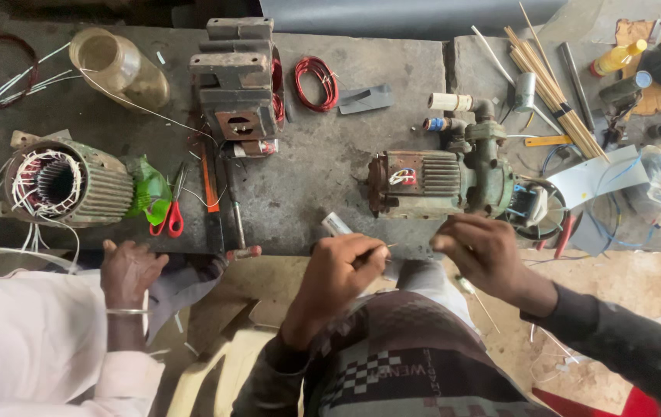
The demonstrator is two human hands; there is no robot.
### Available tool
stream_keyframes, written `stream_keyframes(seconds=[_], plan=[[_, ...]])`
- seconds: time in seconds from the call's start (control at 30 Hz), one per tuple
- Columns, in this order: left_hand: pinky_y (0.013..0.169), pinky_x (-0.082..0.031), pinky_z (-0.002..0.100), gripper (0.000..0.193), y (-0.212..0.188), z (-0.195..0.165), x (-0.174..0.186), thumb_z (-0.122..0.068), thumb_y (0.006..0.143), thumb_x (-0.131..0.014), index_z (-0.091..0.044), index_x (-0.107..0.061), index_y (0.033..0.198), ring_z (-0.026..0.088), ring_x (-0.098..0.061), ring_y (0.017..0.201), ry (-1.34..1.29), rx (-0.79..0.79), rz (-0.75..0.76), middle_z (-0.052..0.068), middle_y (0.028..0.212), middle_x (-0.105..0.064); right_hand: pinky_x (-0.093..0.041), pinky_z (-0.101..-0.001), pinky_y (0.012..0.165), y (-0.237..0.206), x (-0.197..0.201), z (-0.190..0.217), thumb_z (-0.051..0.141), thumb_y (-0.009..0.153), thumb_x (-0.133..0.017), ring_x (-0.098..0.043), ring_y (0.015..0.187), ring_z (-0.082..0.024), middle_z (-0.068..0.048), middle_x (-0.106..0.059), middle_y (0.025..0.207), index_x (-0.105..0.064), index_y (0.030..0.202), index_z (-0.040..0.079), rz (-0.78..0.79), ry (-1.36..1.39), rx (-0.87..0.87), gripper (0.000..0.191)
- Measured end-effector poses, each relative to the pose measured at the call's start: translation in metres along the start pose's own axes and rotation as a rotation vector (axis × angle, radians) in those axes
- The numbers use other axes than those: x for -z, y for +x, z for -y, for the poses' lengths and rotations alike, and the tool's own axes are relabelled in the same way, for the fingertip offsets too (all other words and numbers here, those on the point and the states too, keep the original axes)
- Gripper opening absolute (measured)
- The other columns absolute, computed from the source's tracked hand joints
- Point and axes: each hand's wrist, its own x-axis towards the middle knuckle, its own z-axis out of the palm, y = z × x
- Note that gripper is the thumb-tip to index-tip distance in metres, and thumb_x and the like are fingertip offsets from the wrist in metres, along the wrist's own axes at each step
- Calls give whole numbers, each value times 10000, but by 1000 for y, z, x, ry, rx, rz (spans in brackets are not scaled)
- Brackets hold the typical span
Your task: The person sits at a workbench and connects wires to the terminal box of a green water pump motor, twisting wire ends together by hand and tightening connections with pliers. They position the pump, work on its wiring, and handle a small metal part at the end while another person works on a motor stator nearby.
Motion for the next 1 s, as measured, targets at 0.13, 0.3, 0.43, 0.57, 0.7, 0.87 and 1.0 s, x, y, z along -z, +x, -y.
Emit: stream_keyframes(seconds=[0.13,0.3,0.43,0.57,0.7,0.87,1.0], plan=[[660,-549,323,212,2,0,7,-166,942,-670,31,-744,964,196,-727,716,-58,72,49,130,811,-759,-578,-294,668,27,21,18,168,943,-761,-725,814,-174,-93,-720,1015,-718,1017,31,-95,-236,562,161],[679,-566,301,218,4,-6,4,-163,927,-675,36,-745,978,178,-744,743,-118,96,123,138,856,-778,-589,-322,694,51,32,36,101,880,-741,-699,866,-182,-87,-719,1127,-745,1128,50,-45,-325,740,254],[660,-557,306,215,5,-10,2,-159,913,-673,35,-746,972,183,-734,712,-74,96,127,146,836,-767,-543,-303,636,59,39,36,86,856,-724,-681,837,-179,-73,-716,1087,-751,1132,63,43,-360,827,278],[638,-530,330,197,1,-14,1,-151,909,-678,30,-747,948,205,-698,697,14,55,103,162,813,-742,-537,-285,683,48,20,37,125,906,-708,-685,815,-178,-54,-682,954,-707,999,58,173,78,341,115],[626,-528,336,194,-1,-14,0,-155,906,-675,20,-744,952,204,-700,676,-10,93,106,154,801,-738,-478,-278,605,26,1,35,159,952,-699,-631,710,-150,-49,-664,817,-694,941,35,219,587,-373,124],[579,-464,280,216,-5,-3,4,-167,931,-673,28,-766,934,98,-611,641,-174,190,12,84,743,-737,-507,-272,602,15,-5,36,137,981,-690,-634,696,-118,-39,-712,840,-699,971,20,41,690,-564,118],[593,-456,231,224,-9,7,2,-163,952,-662,31,-772,931,22,-582,672,-296,169,3,0,765,-738,-553,-253,616,16,-5,46,86,887,-785,-724,783,-126,-68,-737,979,-713,1027,51,-157,94,1,161]])
